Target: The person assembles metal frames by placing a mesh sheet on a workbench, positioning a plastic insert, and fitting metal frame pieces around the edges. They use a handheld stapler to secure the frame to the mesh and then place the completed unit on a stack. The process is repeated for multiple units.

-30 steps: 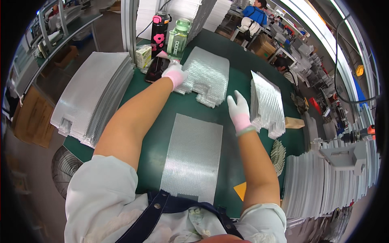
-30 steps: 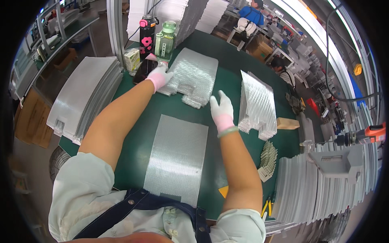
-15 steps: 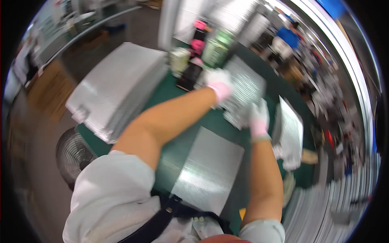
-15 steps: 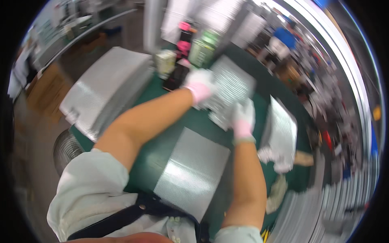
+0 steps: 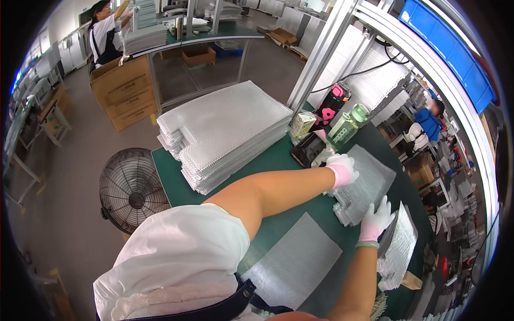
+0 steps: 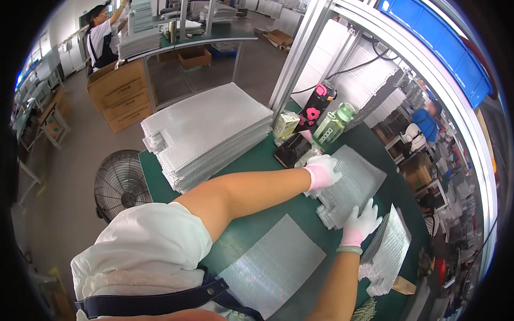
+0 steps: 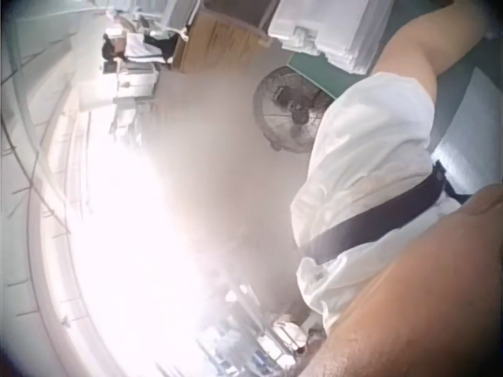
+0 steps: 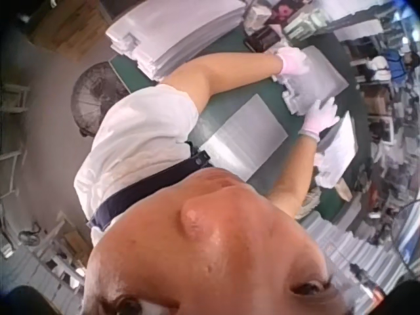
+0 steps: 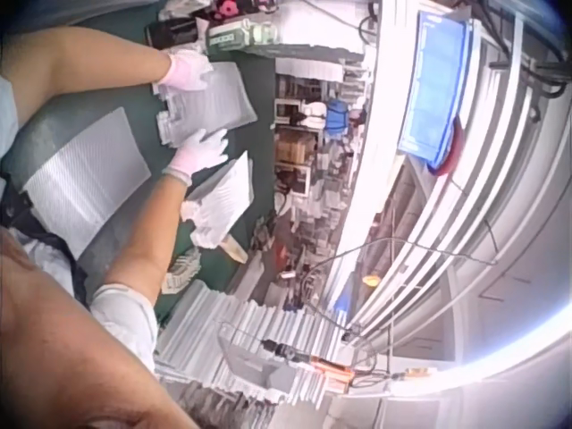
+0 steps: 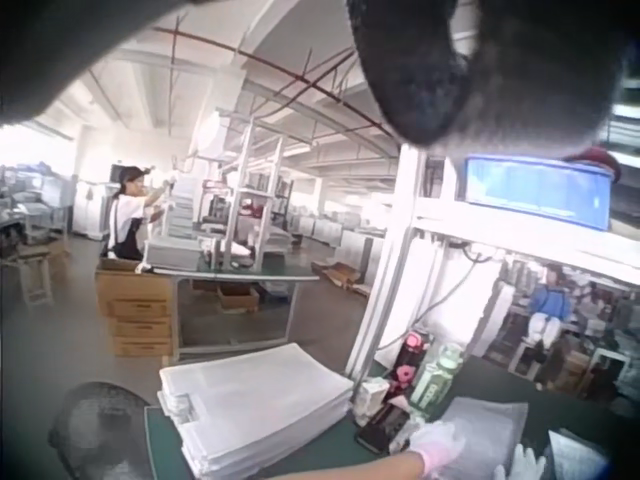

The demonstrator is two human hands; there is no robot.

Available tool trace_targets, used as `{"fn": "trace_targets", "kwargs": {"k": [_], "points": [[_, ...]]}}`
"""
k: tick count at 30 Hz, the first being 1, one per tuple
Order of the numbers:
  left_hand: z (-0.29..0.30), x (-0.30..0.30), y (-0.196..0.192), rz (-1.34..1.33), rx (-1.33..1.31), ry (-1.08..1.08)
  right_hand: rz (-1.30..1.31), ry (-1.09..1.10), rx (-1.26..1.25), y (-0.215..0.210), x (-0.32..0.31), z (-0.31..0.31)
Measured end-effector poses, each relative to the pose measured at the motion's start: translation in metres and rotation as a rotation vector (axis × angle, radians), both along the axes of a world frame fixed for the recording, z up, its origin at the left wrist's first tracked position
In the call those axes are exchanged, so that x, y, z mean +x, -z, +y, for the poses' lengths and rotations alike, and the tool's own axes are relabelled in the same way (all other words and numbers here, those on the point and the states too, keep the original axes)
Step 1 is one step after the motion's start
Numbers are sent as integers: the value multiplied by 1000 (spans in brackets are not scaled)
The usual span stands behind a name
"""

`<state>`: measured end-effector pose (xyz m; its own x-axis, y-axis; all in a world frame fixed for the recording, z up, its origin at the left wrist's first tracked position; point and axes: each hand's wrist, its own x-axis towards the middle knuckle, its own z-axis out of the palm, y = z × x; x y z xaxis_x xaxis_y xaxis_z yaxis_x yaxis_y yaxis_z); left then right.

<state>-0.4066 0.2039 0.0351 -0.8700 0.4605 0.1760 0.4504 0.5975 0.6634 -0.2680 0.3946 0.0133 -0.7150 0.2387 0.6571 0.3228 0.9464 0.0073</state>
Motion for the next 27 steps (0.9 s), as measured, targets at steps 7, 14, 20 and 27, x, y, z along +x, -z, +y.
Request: {"fn": "trace_targets", "kwargs": {"k": [7, 14, 20, 27], "points": [[2, 24, 25, 13, -197, 179, -162, -66, -216, -5, 13, 0], [-1, 30, 40, 163, -279, 183, -159, 97, -36, -16, 5, -43], [-6, -1, 32, -191, -124, -104, -474, 283, -433, 17, -6, -5], [17, 14, 13, 302, -160, -271, -101, 63, -475, 37, -6, 19]]}}
